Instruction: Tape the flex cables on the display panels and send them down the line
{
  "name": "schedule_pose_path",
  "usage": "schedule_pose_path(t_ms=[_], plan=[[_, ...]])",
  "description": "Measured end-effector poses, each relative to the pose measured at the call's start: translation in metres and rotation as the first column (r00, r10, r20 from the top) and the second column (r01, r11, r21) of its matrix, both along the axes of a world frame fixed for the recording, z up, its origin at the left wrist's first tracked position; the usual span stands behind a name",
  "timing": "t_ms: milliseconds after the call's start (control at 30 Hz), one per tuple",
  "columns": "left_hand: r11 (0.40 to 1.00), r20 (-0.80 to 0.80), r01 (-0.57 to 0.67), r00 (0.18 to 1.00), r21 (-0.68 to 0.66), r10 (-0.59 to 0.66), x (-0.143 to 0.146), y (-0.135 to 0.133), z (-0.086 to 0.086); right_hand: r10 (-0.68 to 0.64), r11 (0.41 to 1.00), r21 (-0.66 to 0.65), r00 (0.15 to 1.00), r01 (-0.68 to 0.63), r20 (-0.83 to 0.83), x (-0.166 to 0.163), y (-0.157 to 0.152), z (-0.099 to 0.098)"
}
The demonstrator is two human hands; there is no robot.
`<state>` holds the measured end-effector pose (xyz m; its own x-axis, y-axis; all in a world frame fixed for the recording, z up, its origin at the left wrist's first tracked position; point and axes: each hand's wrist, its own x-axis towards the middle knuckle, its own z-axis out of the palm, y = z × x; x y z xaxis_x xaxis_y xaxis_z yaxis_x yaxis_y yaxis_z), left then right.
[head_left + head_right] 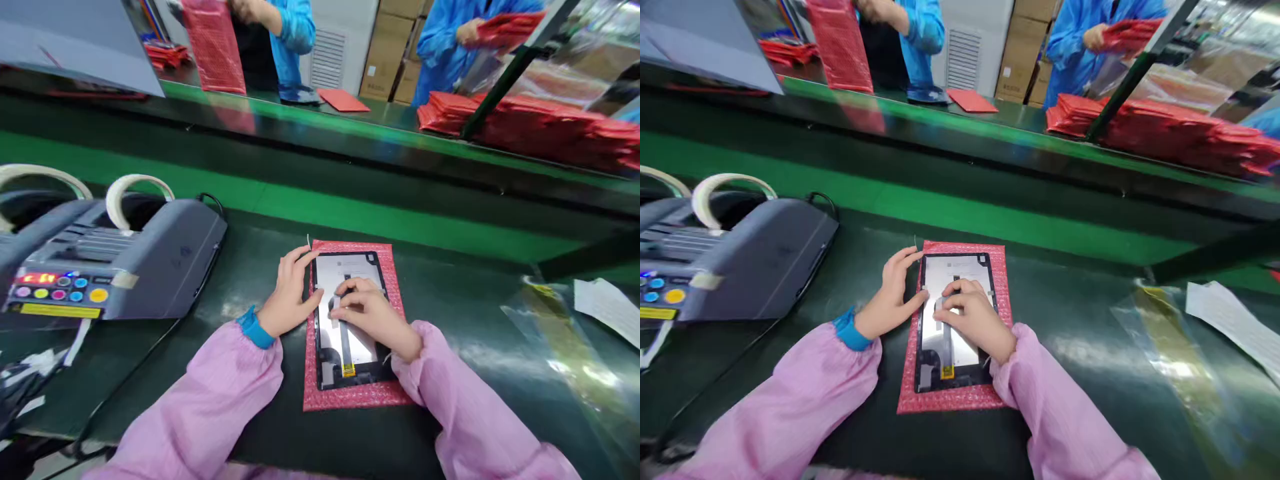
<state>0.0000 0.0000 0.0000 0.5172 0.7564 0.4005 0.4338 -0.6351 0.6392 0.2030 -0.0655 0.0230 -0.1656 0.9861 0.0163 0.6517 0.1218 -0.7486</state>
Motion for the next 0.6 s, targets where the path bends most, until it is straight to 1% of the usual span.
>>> schedule_pose_path(t_ms=[200, 300, 500, 600], plan=[[1.000, 0.010, -0.004, 1.000, -0.021, 0.004, 0.002, -0.002, 0.000, -0.051, 0.997, 0.069, 0.996, 0.046, 0.067, -0.004, -0.003, -0.005], [1.000, 0.009, 0.008, 1.000, -0.029, -0.008, 0.001, -0.002, 0.001, -0.060, 0.994, 0.099, 0.996, 0.053, 0.073, -0.005, -0.004, -0.007], [0.993, -0.052, 0.114, 0.992, -0.020, -0.115, 0.003, -0.009, 0.000, -0.080, 0.988, 0.137, 0.995, 0.072, 0.055, -0.006, -0.006, -0.011], [0.991, -0.096, 0.134, 0.986, -0.007, -0.134, 0.007, -0.014, -0.002, -0.096, 0.985, 0.148, 0.994, 0.089, 0.042, -0.006, -0.006, -0.012]])
